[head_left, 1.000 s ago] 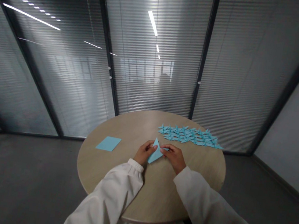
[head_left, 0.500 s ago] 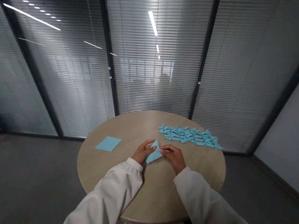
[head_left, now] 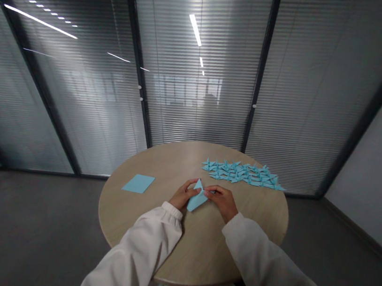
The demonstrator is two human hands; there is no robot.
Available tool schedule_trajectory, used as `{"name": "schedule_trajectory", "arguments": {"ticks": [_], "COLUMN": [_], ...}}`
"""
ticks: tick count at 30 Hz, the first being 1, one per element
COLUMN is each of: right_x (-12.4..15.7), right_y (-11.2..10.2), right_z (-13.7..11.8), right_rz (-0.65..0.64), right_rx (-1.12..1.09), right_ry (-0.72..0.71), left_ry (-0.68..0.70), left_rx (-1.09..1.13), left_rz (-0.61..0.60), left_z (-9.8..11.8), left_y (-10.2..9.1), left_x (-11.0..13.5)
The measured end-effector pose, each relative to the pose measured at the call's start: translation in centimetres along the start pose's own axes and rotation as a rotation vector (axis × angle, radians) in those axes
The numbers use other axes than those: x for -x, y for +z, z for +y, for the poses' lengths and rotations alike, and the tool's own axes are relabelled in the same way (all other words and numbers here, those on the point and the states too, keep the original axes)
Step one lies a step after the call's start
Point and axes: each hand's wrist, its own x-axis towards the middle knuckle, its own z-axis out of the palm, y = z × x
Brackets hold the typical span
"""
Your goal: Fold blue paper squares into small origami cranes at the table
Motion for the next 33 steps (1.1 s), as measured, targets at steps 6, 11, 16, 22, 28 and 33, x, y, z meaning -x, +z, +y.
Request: {"name": "schedule_trajectory", "arguments": {"ticks": [6,11,16,22,28,33], "right_x": [0.1,0.1,0.1,-0.2,-0.3,-0.5], "right_y": [0.0,0.0,-0.1,-0.5,-0.4,-0.1], "right_z": [0.0,-0.2,-0.1,0.3,0.3,0.3], "right_rz": [0.002,-0.008,0.089,0.203,0.183,0.164], "right_rx": [0.001,-0.013,-0.02,-0.019,-0.036,-0.054], "right_ry": [-0.004,-0.015,-0.005,-0.044,-0.073,-0.08], "left_ry": [0.003,0.017,0.088,-0.019,0.147,0.306], "left_rx": [0.003,-0.024,-0.01,0.008,-0.079,-0.332], "left_rz": [-0.061,-0.079,0.027,0.04,0.01,0.065], "left_z": [0.1,-0.2,-0.3,-0.4,-0.4,-0.1], "left_y": [0.0,-0.1,-0.1,-0.1,-1.0,-1.0], "left_x": [0.1,-0.1,-0.4,-0.1,-0.6,-0.6]}}
